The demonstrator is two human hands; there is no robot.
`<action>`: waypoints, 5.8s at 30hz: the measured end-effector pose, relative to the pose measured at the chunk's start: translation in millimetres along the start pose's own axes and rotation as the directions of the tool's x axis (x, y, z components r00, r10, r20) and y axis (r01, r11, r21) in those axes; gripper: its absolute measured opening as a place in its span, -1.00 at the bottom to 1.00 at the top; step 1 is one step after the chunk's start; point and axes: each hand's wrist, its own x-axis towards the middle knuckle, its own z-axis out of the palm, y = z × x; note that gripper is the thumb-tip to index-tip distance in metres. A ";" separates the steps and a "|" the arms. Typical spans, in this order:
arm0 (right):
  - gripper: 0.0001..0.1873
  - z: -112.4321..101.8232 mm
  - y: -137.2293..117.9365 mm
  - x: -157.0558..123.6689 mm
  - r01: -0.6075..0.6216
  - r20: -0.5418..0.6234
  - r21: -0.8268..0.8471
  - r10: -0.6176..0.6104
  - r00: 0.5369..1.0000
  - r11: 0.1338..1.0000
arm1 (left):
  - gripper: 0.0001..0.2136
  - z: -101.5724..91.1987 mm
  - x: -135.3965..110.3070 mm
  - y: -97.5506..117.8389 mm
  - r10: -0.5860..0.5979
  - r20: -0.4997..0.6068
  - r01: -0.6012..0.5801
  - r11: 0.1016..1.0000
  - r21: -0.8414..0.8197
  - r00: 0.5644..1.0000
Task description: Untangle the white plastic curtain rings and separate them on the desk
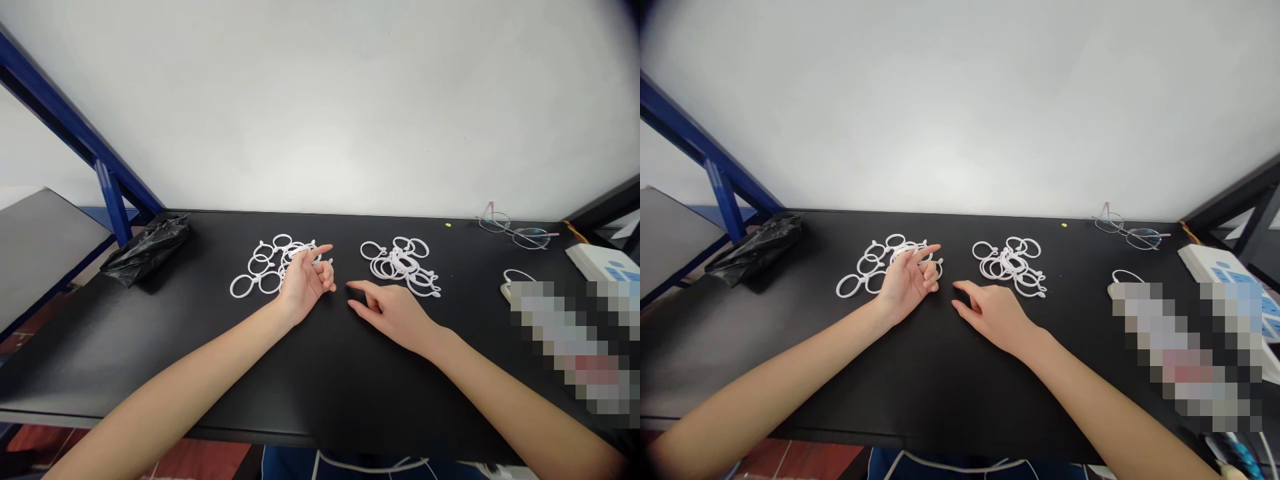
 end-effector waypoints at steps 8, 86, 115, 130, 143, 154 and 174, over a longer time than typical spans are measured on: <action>-0.68 0.1 -0.4 -1.4 -0.009 0.004 0.012 0.009 1.000 1.000 | -0.61 -0.5 0.3 -0.3 -0.002 -0.001 0.002 1.000 0.004 1.000; -0.35 0.3 -10.0 -1.5 -0.002 0.013 -0.110 0.004 1.000 0.994 | -0.67 0.0 0.8 -0.9 0.001 0.008 -0.001 0.999 0.038 1.000; -0.85 4.2 10.4 4.0 0.020 -0.474 -0.137 -0.083 0.877 0.990 | -0.65 -1.4 0.3 -2.2 0.020 0.077 -0.029 0.992 0.121 0.997; -0.79 5.9 19.9 7.8 0.164 -0.519 -0.103 -0.194 0.832 0.981 | -0.76 7.3 -7.4 -11.9 -0.050 0.296 -0.138 0.804 0.579 0.954; -0.75 -0.3 -1.6 0.0 0.469 -0.678 -0.031 -0.363 0.639 0.883 | -0.64 7.3 -13.3 -13.6 -0.059 0.386 -0.241 0.691 0.682 0.921; -0.80 5.7 -9.0 -1.0 0.480 -0.526 0.206 -0.317 0.789 0.853 | -0.62 6.8 -13.3 -15.0 0.007 0.390 -0.301 0.650 0.698 0.921; -0.86 -0.2 -3.1 -0.4 0.380 -0.576 0.249 -0.180 0.798 0.891 | -0.65 8.1 -17.9 -18.8 0.128 0.387 -0.398 0.482 0.780 0.913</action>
